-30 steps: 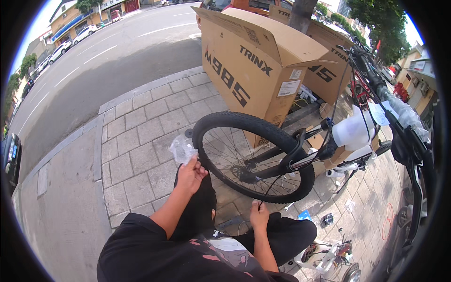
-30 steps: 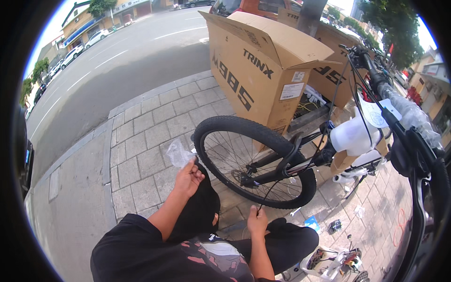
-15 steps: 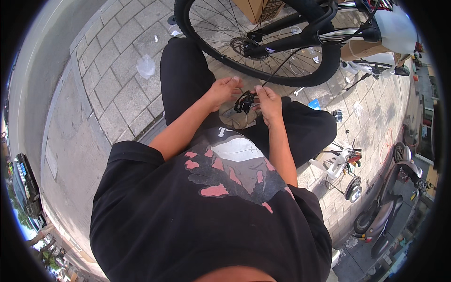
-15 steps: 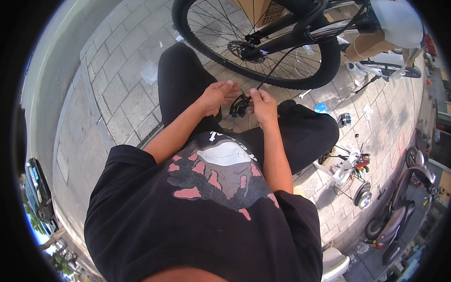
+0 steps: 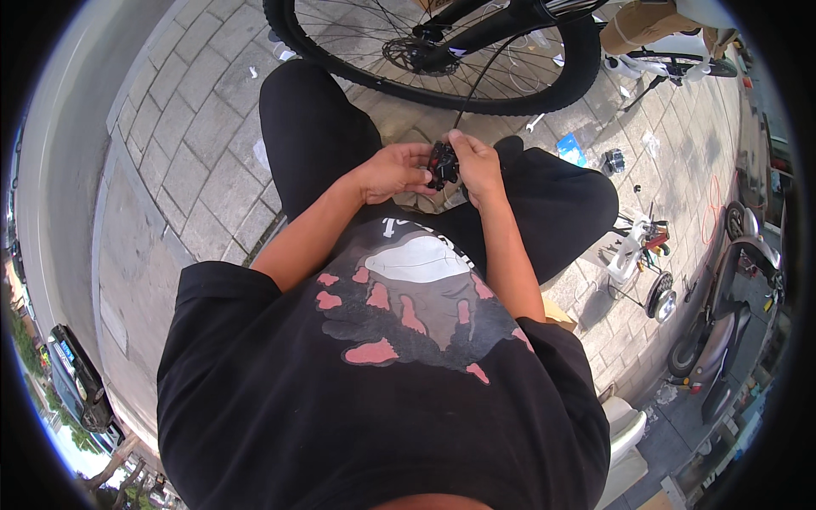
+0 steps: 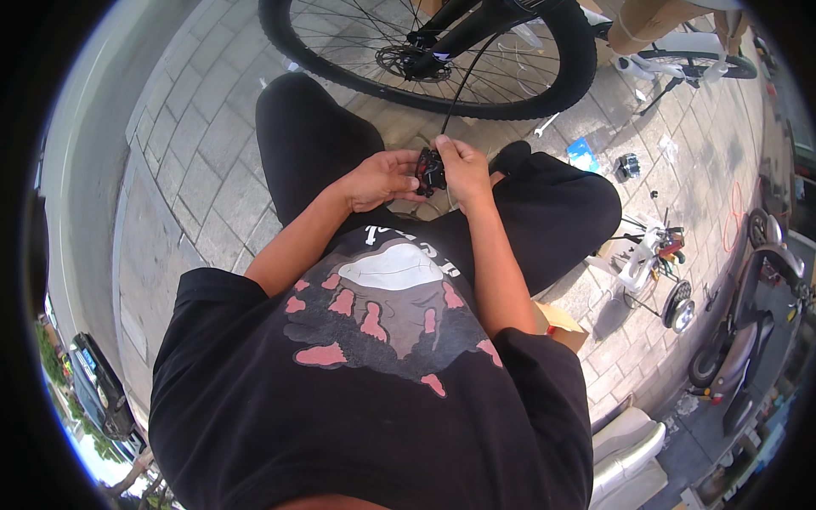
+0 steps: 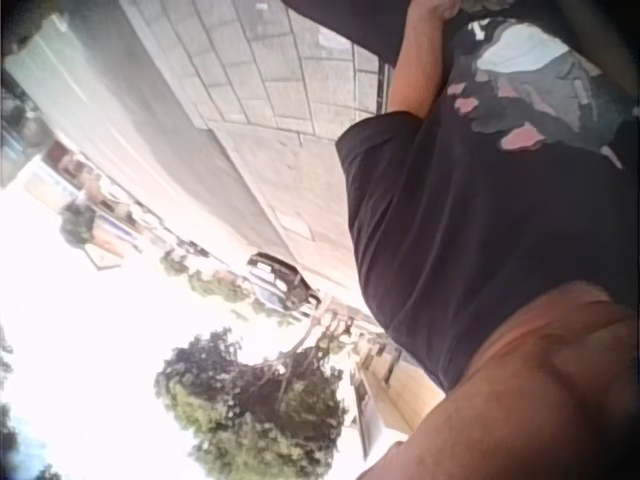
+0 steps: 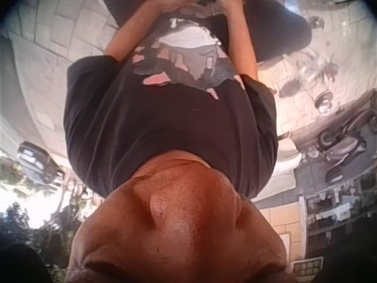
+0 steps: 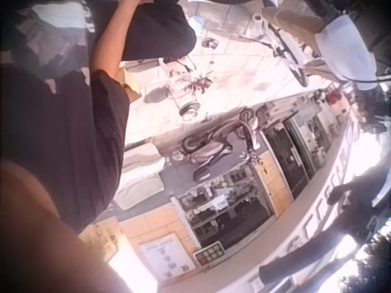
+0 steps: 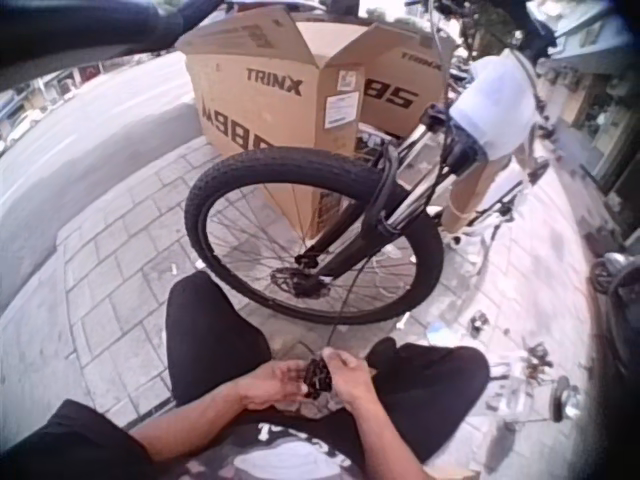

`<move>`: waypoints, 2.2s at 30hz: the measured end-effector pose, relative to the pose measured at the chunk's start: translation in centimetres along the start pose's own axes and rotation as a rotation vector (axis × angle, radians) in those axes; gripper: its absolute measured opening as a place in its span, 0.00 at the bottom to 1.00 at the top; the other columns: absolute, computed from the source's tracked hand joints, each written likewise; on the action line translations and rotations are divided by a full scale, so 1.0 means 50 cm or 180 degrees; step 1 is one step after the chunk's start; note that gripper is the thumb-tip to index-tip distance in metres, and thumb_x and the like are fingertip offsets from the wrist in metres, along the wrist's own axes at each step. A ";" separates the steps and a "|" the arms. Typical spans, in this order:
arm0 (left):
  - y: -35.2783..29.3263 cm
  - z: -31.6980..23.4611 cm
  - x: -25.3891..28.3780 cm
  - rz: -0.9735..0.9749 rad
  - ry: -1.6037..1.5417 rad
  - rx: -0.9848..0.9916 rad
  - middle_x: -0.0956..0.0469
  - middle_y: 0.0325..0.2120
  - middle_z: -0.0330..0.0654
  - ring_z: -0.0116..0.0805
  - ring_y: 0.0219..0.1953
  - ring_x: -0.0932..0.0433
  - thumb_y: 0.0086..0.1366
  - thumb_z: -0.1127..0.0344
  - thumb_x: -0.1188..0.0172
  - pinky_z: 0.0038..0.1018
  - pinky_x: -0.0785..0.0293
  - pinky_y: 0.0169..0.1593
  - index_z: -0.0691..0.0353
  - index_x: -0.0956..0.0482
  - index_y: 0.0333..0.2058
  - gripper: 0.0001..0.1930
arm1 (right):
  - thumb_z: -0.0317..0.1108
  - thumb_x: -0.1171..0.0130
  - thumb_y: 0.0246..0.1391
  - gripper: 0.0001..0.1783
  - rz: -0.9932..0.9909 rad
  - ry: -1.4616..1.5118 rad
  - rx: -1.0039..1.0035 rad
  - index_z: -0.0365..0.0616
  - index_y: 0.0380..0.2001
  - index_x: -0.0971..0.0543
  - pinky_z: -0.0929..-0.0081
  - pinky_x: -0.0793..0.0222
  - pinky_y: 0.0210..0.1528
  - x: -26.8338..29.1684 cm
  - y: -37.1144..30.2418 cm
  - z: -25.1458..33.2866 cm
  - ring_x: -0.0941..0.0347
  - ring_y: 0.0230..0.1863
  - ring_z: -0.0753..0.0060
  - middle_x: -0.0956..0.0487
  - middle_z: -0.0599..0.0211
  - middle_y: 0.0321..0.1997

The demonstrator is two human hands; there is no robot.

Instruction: The person assembles a bicycle by attaching the front wheel to the fork. They use a wrench to tighten the axle nuts and secure the wheel in place.

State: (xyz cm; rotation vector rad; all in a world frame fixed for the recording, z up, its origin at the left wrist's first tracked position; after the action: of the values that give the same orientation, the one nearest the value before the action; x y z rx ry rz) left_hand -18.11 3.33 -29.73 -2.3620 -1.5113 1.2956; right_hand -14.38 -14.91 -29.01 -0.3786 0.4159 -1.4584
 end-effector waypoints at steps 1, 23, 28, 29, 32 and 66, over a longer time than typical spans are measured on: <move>0.001 0.004 0.003 -0.0003 0.0018 -0.0009 0.17 0.48 0.47 0.38 0.49 0.16 0.74 0.78 0.46 0.38 0.15 0.56 0.70 0.27 0.62 0.19 | 0.48 0.40 0.72 0.22 0.0020 0.0002 0.0032 0.36 0.42 0.14 0.79 0.27 0.37 0.000 -0.001 0.000 0.24 0.32 0.81 0.16 0.70 0.33; -0.043 0.010 -0.032 -0.0439 0.2942 -0.0420 0.20 0.26 0.39 0.24 0.25 0.21 0.75 0.66 0.42 0.23 0.25 0.28 0.67 0.21 0.34 0.11 | 0.51 0.33 0.61 0.23 -0.0192 0.0934 -0.0210 0.38 0.28 0.16 0.75 0.37 0.26 -0.043 -0.023 -0.038 0.31 0.23 0.80 0.24 0.73 0.22; -0.056 0.001 -0.031 -0.0555 0.3472 -0.1470 0.22 0.21 0.39 0.24 0.21 0.29 0.68 0.68 0.36 0.27 0.33 0.27 0.68 0.20 0.29 0.10 | 0.48 0.33 0.61 0.20 -0.0476 0.1583 -0.0363 0.39 0.31 0.14 0.75 0.38 0.26 -0.030 -0.010 -0.048 0.32 0.21 0.81 0.23 0.74 0.22; -0.062 -0.003 -0.021 -0.0591 0.3321 -0.1293 0.24 0.20 0.36 0.22 0.21 0.28 0.72 0.66 0.39 0.23 0.33 0.26 0.66 0.19 0.32 0.10 | 0.48 0.33 0.61 0.20 -0.0562 0.1418 -0.0337 0.38 0.31 0.15 0.75 0.38 0.26 -0.026 -0.009 -0.046 0.32 0.22 0.82 0.23 0.74 0.22; -0.071 -0.028 0.004 -0.1336 0.2148 -0.1280 0.25 0.19 0.34 0.19 0.21 0.27 0.77 0.62 0.41 0.20 0.33 0.23 0.65 0.19 0.38 0.11 | 0.48 0.32 0.62 0.21 -0.0819 0.0917 -0.0262 0.36 0.30 0.16 0.74 0.36 0.27 -0.007 -0.005 -0.036 0.32 0.24 0.83 0.23 0.74 0.24; 0.022 -0.697 -0.044 -0.2809 0.4738 -0.5253 0.16 0.46 0.54 0.56 0.48 0.17 0.71 0.57 0.40 0.45 0.23 0.53 0.61 0.20 0.54 0.19 | 0.40 0.34 0.64 0.20 -0.0277 -0.0991 0.1056 0.39 0.53 0.17 0.70 0.25 0.48 0.083 0.330 0.006 0.18 0.42 0.70 0.13 0.60 0.42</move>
State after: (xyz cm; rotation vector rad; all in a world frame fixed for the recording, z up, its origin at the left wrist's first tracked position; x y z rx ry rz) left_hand 5.56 13.96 -6.31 -1.2103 -2.2642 -1.9921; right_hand 0.35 -17.79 -37.00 -0.3513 -0.0939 -1.4919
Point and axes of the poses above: each hand's wrist, its own y-axis towards the middle knuckle, its own x-axis out of the back of the hand, z = x × y, the point moved 2 cm from there along y, towards the middle knuckle
